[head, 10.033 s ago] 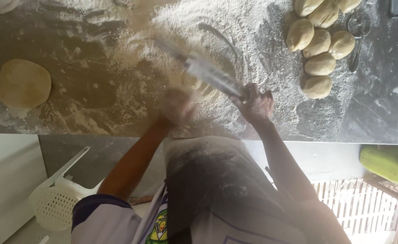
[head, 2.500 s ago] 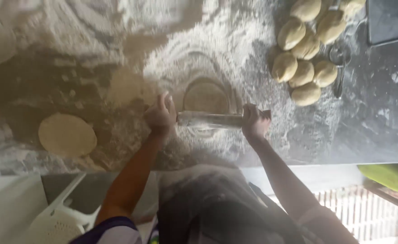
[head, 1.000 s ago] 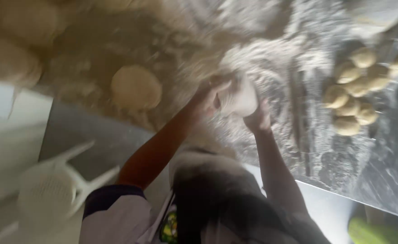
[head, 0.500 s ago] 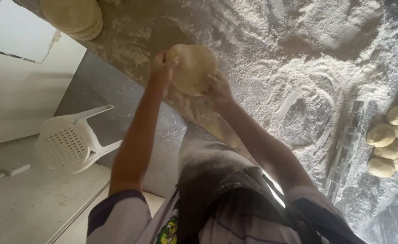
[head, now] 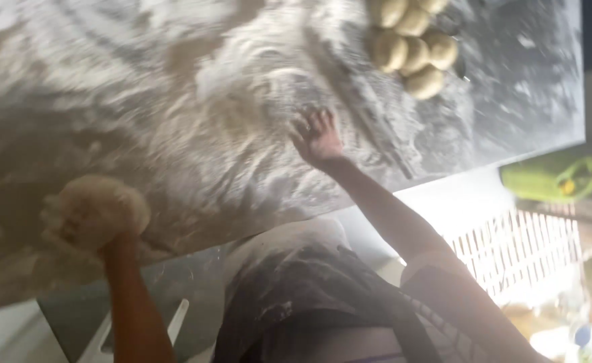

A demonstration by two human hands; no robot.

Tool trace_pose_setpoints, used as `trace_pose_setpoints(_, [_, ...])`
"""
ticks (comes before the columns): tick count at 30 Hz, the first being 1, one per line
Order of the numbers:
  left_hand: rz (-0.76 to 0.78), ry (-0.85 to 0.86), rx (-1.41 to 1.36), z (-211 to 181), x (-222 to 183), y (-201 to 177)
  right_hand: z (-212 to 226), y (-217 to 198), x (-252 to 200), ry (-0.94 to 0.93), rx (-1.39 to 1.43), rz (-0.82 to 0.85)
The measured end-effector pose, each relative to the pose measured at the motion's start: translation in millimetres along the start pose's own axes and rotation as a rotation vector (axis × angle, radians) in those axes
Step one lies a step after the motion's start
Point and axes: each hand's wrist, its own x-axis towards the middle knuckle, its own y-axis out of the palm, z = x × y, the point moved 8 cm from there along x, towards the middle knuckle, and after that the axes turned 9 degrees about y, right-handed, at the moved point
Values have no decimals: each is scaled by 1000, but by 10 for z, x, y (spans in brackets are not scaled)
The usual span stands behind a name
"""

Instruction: Rolling dough into flat circles and shaping it into buns on a floured bakery surface.

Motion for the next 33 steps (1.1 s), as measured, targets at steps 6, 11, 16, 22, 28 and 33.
trace_pose_setpoints(6, [37,-271,-42,-517,-83,-160,-3008,-282,-259,783,367,-454])
trace_pose_setpoints(11, [-82,224,-193,-2597,-289,295,-4099,393,-488,1429,383,-168])
trace_pose_setpoints(16, [-220,652,-593,-5059,-705,365,-3607,426,-437,1142,661,-255])
trace_pose_setpoints(22, [118,596,-1255,-6806,-577,-42,-2747,-779,-497,705,1610,-423])
trace_pose_setpoints(28, [70,439,-1379,-6864,-536,-451,-2632,-1291,-246,512,1380,-587])
trace_pose_setpoints(33, [-122,255,-1652,-6214,-138,-449,-1857,-1223,180,495,1988,-227])
